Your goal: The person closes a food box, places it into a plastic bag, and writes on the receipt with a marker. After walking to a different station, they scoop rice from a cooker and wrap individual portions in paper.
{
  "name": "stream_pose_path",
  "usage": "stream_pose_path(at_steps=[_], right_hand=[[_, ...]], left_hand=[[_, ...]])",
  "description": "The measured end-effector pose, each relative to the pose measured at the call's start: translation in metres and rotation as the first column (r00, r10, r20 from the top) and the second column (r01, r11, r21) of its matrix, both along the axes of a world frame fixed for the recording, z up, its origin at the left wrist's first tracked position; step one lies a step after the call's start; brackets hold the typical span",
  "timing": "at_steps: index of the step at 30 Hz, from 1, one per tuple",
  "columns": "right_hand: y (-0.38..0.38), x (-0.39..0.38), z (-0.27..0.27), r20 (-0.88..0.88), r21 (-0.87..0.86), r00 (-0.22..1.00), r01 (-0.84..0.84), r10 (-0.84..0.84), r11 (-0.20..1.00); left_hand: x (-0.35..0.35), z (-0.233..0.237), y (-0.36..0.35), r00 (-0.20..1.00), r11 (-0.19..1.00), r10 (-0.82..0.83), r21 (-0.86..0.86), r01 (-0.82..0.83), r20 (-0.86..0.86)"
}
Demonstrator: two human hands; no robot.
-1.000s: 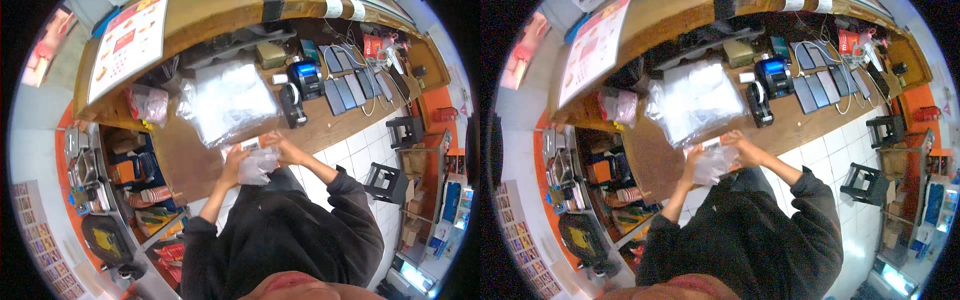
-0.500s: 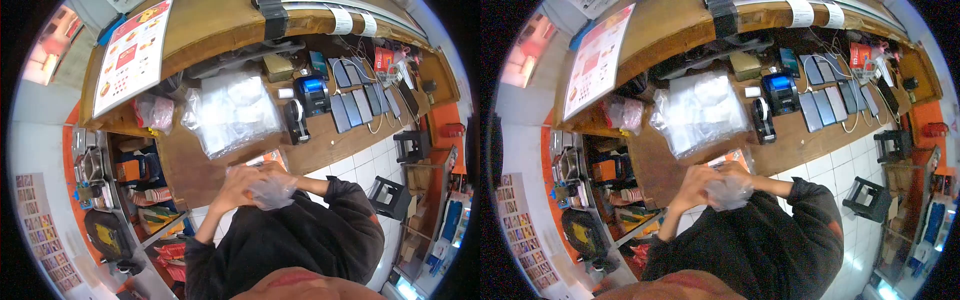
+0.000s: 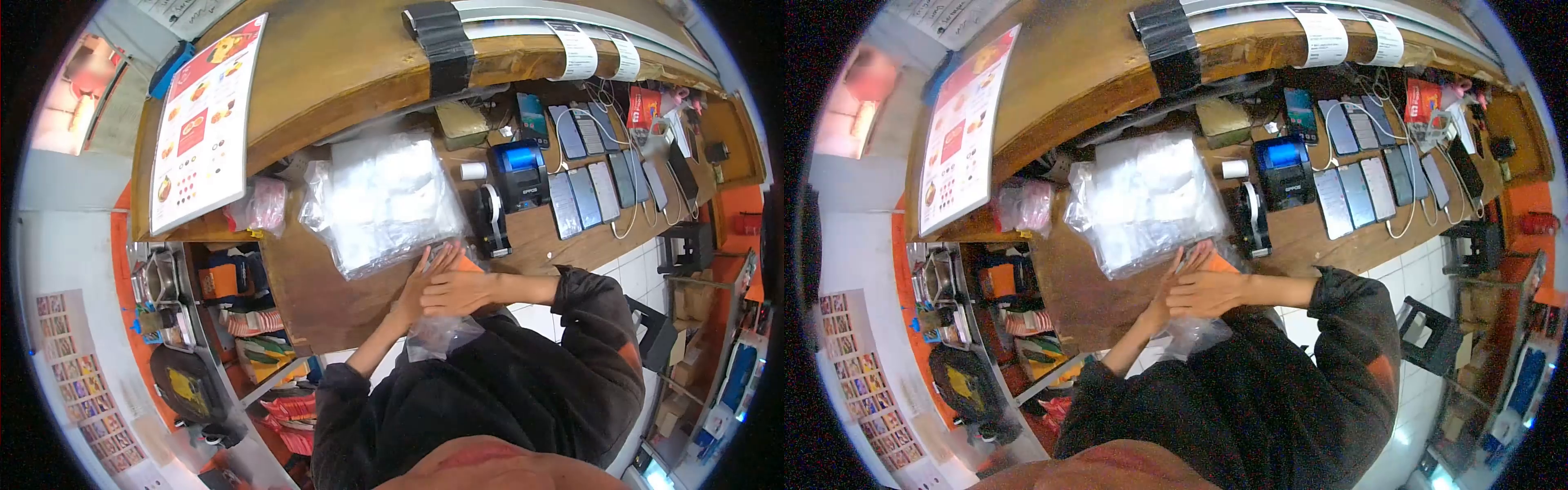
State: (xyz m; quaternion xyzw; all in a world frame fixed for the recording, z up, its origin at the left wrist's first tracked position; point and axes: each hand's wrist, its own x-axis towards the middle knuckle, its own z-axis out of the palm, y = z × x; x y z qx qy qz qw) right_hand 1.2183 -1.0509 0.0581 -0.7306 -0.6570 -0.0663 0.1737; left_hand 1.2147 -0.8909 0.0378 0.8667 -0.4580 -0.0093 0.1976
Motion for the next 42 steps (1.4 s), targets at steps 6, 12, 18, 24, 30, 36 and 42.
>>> stream_pose_path(at_steps=[6, 12, 18, 24, 30, 36, 42], right_hand=[[-0.01, 0.054, 0.006, -0.172, 0.001, 0.985, 0.012, -0.012, 1.0], [-0.097, 0.227, -0.059, -0.07, -0.318, 0.493, 0.813, -0.867, 0.488], [-0.125, 0.308, -0.17, -0.192, 0.109, 0.31, 0.95, -0.931, 0.294], [-0.13, 0.302, -0.156, -0.47, 0.16, 0.34, 0.94, -0.814, 0.301], [-0.114, 0.269, -0.108, -0.24, 0.486, 0.562, 0.776, -0.792, 0.403], [-0.047, 0.188, -0.014, -0.328, 0.49, 0.603, 0.767, -0.727, 0.415], [0.053, 0.021, 0.021, -0.942, 0.04, 0.177, 0.902, -0.284, 0.43]], left_hand=[[-0.018, -0.003, -0.001, 0.974, 0.994, 0.005, -0.106, -0.029, -0.227], [-0.024, 0.001, 0.007, 0.941, 0.989, 0.025, -0.131, -0.074, -0.337], [-0.032, -0.004, 0.013, 0.917, 0.967, 0.096, -0.182, -0.178, -0.388], [-0.051, -0.001, 0.047, 0.794, 0.86, 0.281, -0.226, -0.457, -0.539], [-0.061, 0.004, 0.072, 0.542, 0.637, 0.399, -0.202, -0.744, -0.739], [-0.043, -0.009, 0.068, 0.436, 0.48, 0.343, -0.244, -0.843, -0.832], [-0.03, -0.022, 0.046, 0.423, 0.299, 0.288, -0.339, -0.892, -0.859]])
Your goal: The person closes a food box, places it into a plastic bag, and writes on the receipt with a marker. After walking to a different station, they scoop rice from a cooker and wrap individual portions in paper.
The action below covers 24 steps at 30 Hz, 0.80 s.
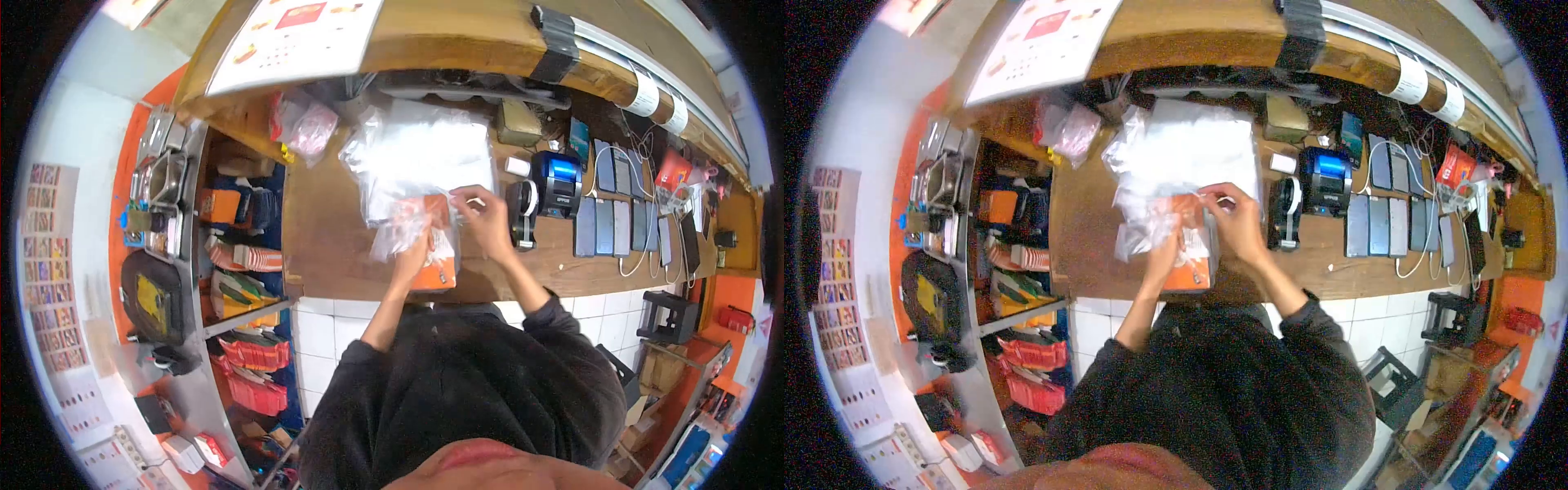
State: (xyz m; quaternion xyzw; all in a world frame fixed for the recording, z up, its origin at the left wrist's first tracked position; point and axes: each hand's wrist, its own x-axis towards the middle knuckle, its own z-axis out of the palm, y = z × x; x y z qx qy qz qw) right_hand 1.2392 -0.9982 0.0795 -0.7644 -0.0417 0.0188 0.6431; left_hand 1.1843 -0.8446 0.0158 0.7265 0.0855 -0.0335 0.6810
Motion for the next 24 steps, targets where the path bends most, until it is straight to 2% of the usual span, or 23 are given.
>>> stream_pose_path(at_steps=[2, 3, 4, 5, 9, 13, 16, 18, 19, 21, 23, 24], right_hand=[[0.012, -0.012, -0.023, -0.012, 0.025, 1.0, 0.011, -0.011, 1.0], [0.014, -0.014, -0.035, -0.014, 0.063, 0.999, 0.037, -0.036, 0.997], [0.015, -0.022, -0.036, -0.069, 0.153, 0.997, 0.04, -0.029, 0.987], [0.016, -0.026, -0.035, -0.097, 0.16, 0.995, 0.032, -0.016, 0.987], [0.012, -0.037, -0.056, -0.158, 0.234, 0.987, 0.023, 0.014, 0.972], [0.012, -0.041, -0.067, -0.153, 0.344, 0.988, 0.028, 0.026, 0.939], [0.007, -0.039, -0.065, -0.254, 0.425, 0.967, 0.1, 0.013, 0.9], [-0.009, -0.026, -0.061, -0.339, 0.407, 0.937, 0.227, -0.084, 0.885], [-0.015, -0.009, -0.069, -0.171, 0.378, 0.973, 0.212, -0.158, 0.901], [-0.035, 0.035, -0.089, 0.024, 0.155, 0.958, 0.28, -0.287, 0.947], [-0.051, 0.076, -0.11, 0.147, -0.137, 0.952, 0.288, -0.268, 0.948], [-0.055, 0.082, -0.114, 0.136, -0.138, 0.953, 0.287, -0.269, 0.948]], left_hand=[[0.002, 0.013, -0.011, 0.992, 0.989, 0.12, -0.081, -0.123, -0.046], [0.005, 0.01, -0.011, 0.992, 0.989, 0.114, -0.087, -0.119, -0.06], [0.0, 0.005, -0.01, 0.988, 0.977, 0.151, -0.148, -0.153, -0.028], [0.004, 0.003, -0.01, 0.98, 0.96, 0.196, -0.207, -0.189, 0.017], [0.004, 0.001, -0.009, 0.975, 0.947, 0.212, -0.262, -0.186, 0.073], [0.006, 0.005, -0.014, 0.978, 0.954, 0.202, -0.236, -0.186, 0.045], [0.007, 0.003, -0.017, 0.983, 0.962, 0.181, -0.205, -0.183, -0.029], [0.01, -0.001, -0.019, 0.989, 0.972, 0.133, -0.187, -0.143, -0.065], [0.011, 0.001, -0.021, 0.988, 0.971, 0.137, -0.187, -0.147, -0.068], [0.01, 0.009, -0.025, 0.988, 0.988, 0.099, -0.108, -0.113, -0.122], [0.011, 0.012, -0.026, 0.988, 0.992, 0.087, -0.079, -0.097, -0.131], [0.01, 0.012, -0.026, 0.989, 0.996, 0.068, -0.053, -0.075, -0.129]])
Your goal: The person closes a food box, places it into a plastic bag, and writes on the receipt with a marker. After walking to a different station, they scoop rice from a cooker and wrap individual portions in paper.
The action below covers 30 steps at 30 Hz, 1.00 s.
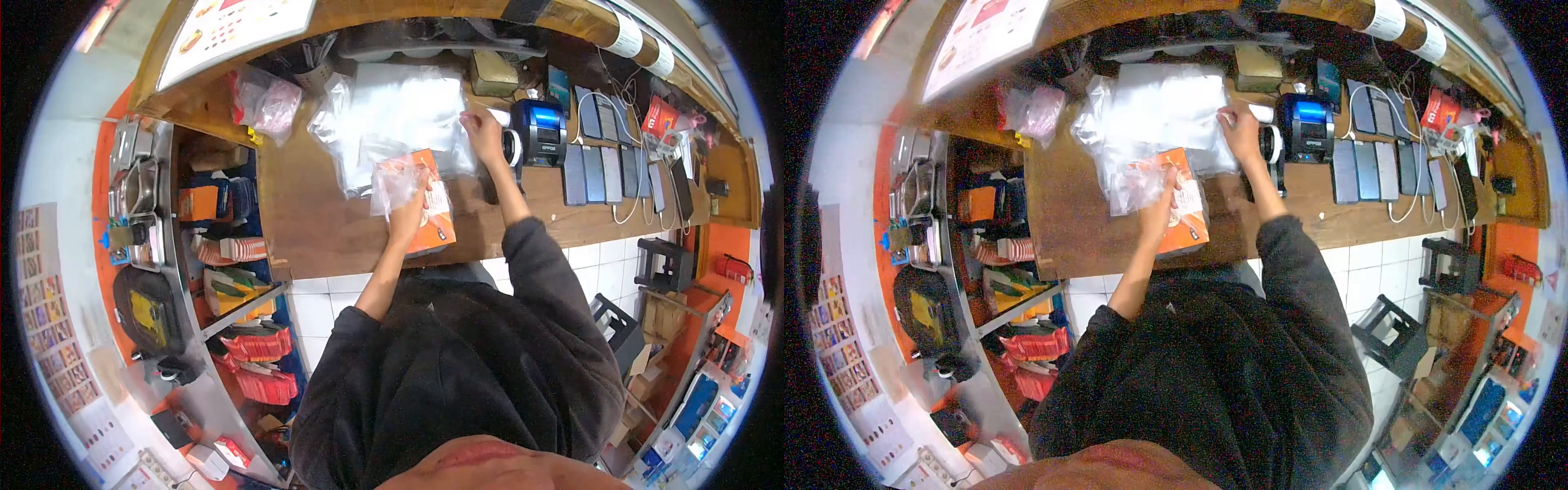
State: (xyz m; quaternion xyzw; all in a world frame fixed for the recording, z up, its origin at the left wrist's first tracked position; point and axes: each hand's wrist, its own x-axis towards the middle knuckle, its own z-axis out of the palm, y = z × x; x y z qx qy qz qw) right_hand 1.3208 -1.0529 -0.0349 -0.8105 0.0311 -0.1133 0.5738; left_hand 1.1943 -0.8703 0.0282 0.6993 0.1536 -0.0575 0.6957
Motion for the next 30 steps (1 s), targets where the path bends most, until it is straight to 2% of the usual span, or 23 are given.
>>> stream_pose_path(at_steps=[1, 2, 4, 5, 6, 7, 8, 10, 13, 14, 16, 18, 19, 20, 21, 22, 23, 24, 25, 26, 27, 29, 30], right_hand=[[0.001, 0.004, 0.006, 0.233, -0.286, 0.972, 0.055, 0.014, 0.957], [0.004, 0.008, 0.011, 0.443, -0.525, 0.891, 0.173, 0.095, 0.833], [0.015, -0.035, 0.045, 0.129, -0.317, 0.981, -0.097, 0.145, 0.943], [0.021, -0.063, 0.067, -0.079, -0.123, 0.971, -0.234, 0.225, 0.965], [0.024, -0.085, 0.07, -0.236, -0.095, 0.937, -0.286, 0.257, 0.954], [0.029, -0.106, 0.07, -0.237, 0.052, 0.914, -0.328, 0.331, 0.943], [0.038, -0.121, 0.07, -0.141, 0.066, 0.942, -0.299, 0.306, 0.952], [0.048, -0.134, 0.081, -0.119, 0.036, 0.971, -0.202, 0.205, 0.979], [0.045, -0.138, 0.092, -0.21, -0.032, 0.962, -0.187, 0.176, 0.982], [0.038, -0.145, 0.092, -0.212, -0.034, 0.962, -0.183, 0.172, 0.983], [0.023, -0.167, 0.095, -0.419, 0.196, 0.798, -0.386, 0.432, 0.902], [0.039, -0.191, 0.097, -0.463, 0.264, 0.73, -0.427, 0.502, 0.865], [0.054, -0.202, 0.097, -0.498, 0.338, 0.653, -0.46, 0.571, 0.821], [0.07, -0.209, 0.095, -0.522, 0.415, 0.57, -0.481, 0.635, 0.773], [0.088, -0.204, 0.09, -0.477, 0.413, 0.547, -0.551, 0.688, 0.725], [0.103, -0.197, 0.083, -0.437, 0.402, 0.52, -0.617, 0.734, 0.677], [0.116, -0.192, 0.075, -0.439, 0.394, 0.53, -0.613, 0.726, 0.685], [0.129, -0.187, 0.064, -0.248, 0.9, 0.554, -0.172, 0.795, 0.401], [0.136, -0.183, 0.053, -0.077, 0.941, 0.659, 0.295, 0.748, -0.163], [0.139, -0.18, 0.04, -0.071, 0.941, 0.659, 0.294, 0.749, -0.169], [0.142, -0.177, 0.027, 0.086, 0.914, 0.673, 0.241, 0.734, -0.327], [0.146, -0.173, 0.003, 0.237, 0.857, 0.677, 0.192, 0.697, -0.478], [0.146, -0.169, -0.008, 0.146, 0.911, 0.698, 0.181, 0.701, -0.37]], left_hand=[[-0.001, 0.001, 0.0, 1.0, 1.0, -0.002, 0.003, 0.002, -0.004], [0.0, 0.003, 0.001, 1.0, 1.0, -0.006, -0.007, 0.005, -0.015], [0.002, 0.001, 0.002, 1.0, 1.0, -0.008, -0.018, 0.008, -0.028], [0.001, -0.003, 0.002, 1.0, 1.0, -0.001, -0.025, 0.001, 0.004], [0.0, -0.006, 0.001, 0.999, 0.999, 0.007, -0.035, -0.006, 0.036], [0.0, -0.002, 0.0, 0.999, 0.999, 0.005, -0.042, -0.003, 0.034], [0.0, 0.006, -0.001, 0.999, 0.998, 0.015, -0.07, -0.012, 0.046], [-0.002, 0.013, -0.002, 0.998, 0.995, 0.019, -0.097, -0.013, 0.054], [0.0, 0.009, 0.003, 0.997, 0.999, -0.011, -0.05, 0.015, 0.082], [0.002, 0.0, 0.006, 0.993, 0.993, 0.031, -0.116, -0.018, 0.115], [0.008, -0.011, 0.013, 0.986, 0.982, 0.071, -0.183, -0.044, 0.149], [0.013, -0.015, 0.021, 0.961, 0.972, -0.03, -0.215, 0.092, 0.277], [0.011, 0.021, 0.025, 0.98, 0.981, -0.192, -0.019, 0.194, 0.057], [0.008, 0.019, 0.03, 0.979, 0.98, -0.198, -0.016, 0.199, 0.055], [0.008, 0.014, 0.032, 0.868, 0.831, -0.452, 0.452, 0.325, 0.207], [0.008, 0.012, 0.031, 0.677, 0.501, -0.705, 0.825, 0.263, 0.212], [-0.001, 0.037, 0.026, 0.71, 0.45, -0.699, 0.821, 0.35, 0.081], [-0.005, 0.038, 0.027, 0.706, 0.452, -0.702, 0.823, 0.344, 0.09], [-0.008, 0.037, 0.031, 0.75, 0.45, -0.657, 0.839, 0.305, 0.08], [-0.011, 0.037, 0.035, 0.792, 0.442, -0.607, 0.856, 0.269, 0.065], [-0.015, 0.039, 0.039, 0.792, 0.434, -0.608, 0.86, 0.27, 0.058], [-0.02, 0.049, 0.043, 0.787, 0.556, -0.574, 0.813, 0.172, 0.226], [-0.02, 0.045, 0.046, 0.791, 0.558, -0.568, 0.813, 0.167, 0.227]])
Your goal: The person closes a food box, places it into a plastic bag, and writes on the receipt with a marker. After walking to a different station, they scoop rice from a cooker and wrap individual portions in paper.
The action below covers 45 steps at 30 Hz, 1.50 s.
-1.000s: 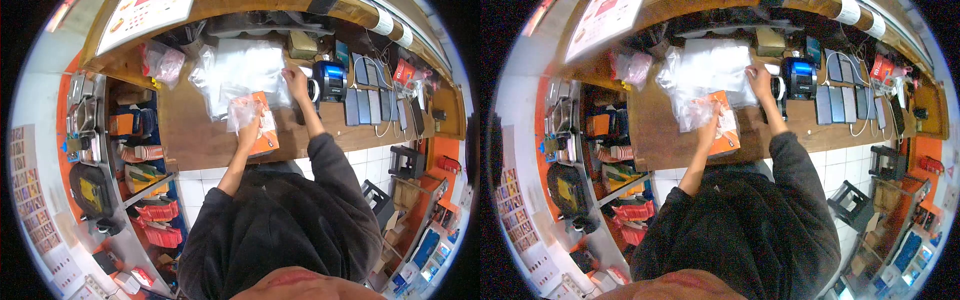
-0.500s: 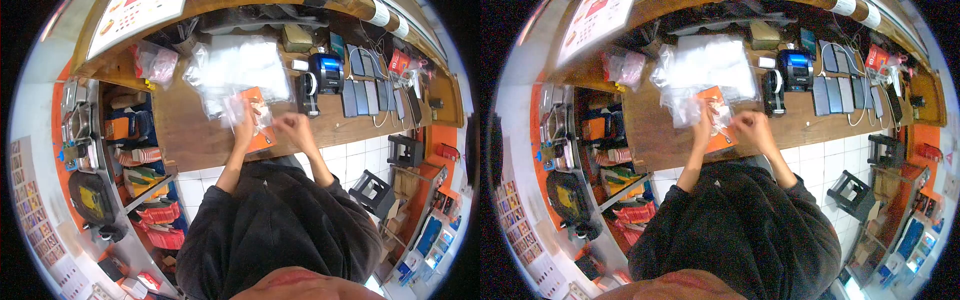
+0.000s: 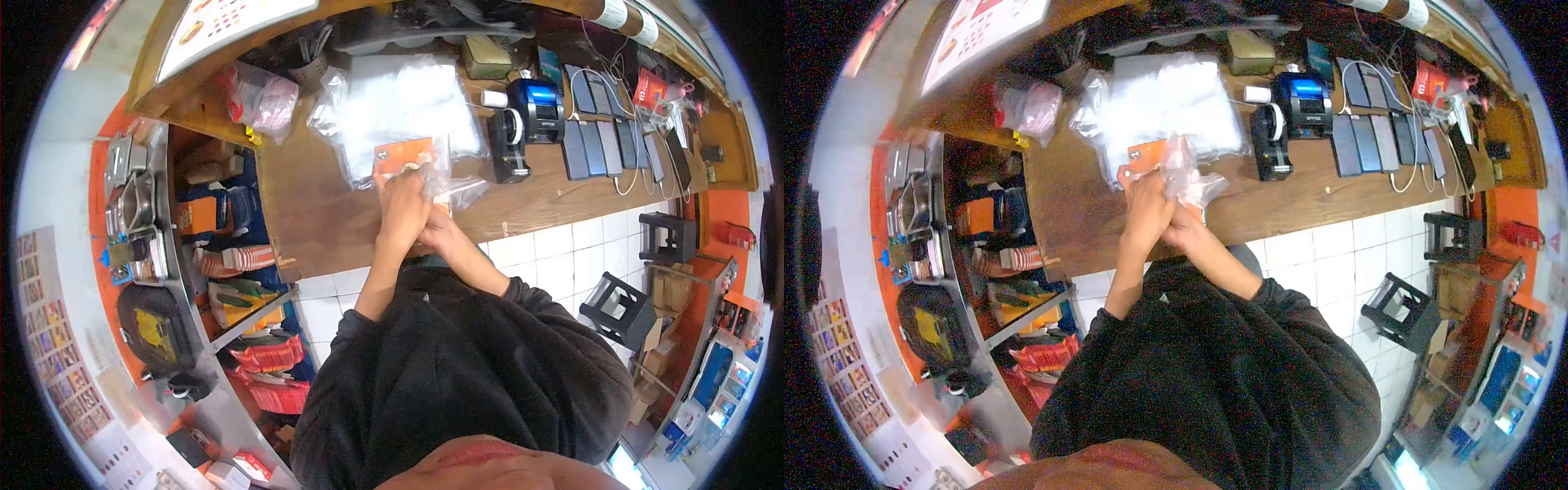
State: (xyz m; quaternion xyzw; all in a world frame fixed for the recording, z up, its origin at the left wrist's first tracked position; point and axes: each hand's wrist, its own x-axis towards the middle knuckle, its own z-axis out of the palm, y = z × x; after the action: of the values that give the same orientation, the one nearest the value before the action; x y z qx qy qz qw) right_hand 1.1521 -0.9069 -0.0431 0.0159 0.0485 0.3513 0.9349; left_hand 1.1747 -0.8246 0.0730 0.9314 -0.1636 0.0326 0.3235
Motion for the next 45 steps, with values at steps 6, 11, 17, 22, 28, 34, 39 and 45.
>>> stream_pose_path(at_steps=[6, 11, 17, 22, 28, 34, 39, 45], right_hand=[[0.008, 0.003, 0.02, -0.204, -0.344, 0.97, 0.057, -0.133, 0.937], [0.006, 0.0, -0.002, -0.378, 0.225, 0.925, 0.109, -0.016, 0.968], [0.016, -0.004, 0.017, -0.472, -0.226, 0.857, 0.112, -0.209, 0.968], [0.019, -0.003, 0.04, -0.46, -0.439, 0.825, 0.111, -0.329, 0.891], [0.013, -0.008, 0.02, -0.368, -0.391, 0.898, 0.085, -0.24, 0.917], [0.01, -0.007, 0.034, -0.472, -0.353, 0.845, 0.081, -0.253, 0.932], [0.022, -0.022, 0.067, -0.155, -0.796, 0.91, 0.115, -0.384, 0.594], [-0.011, -0.02, 0.081, 0.434, -0.873, 0.884, 0.46, 0.173, -0.163]], left_hand=[[0.003, -0.038, 0.006, 0.976, 0.961, 0.131, -0.262, -0.083, 0.173], [0.003, -0.034, 0.002, 0.686, 0.205, 0.161, -0.655, -0.727, -0.71], [0.017, -0.043, 0.023, 0.849, 0.48, 0.191, -0.707, -0.519, -0.493], [0.033, -0.052, 0.035, 0.847, 0.606, 0.034, -0.663, -0.439, -0.53], [0.035, -0.064, 0.044, 0.839, 0.653, 0.048, -0.618, -0.437, -0.542], [0.032, -0.058, 0.041, 0.817, 0.521, 0.005, -0.696, -0.494, -0.577], [0.03, -0.053, 0.042, 0.837, 0.592, 0.058, -0.656, -0.468, -0.544], [0.017, -0.041, 0.034, 0.858, 0.757, 0.194, -0.484, -0.439, -0.475]])
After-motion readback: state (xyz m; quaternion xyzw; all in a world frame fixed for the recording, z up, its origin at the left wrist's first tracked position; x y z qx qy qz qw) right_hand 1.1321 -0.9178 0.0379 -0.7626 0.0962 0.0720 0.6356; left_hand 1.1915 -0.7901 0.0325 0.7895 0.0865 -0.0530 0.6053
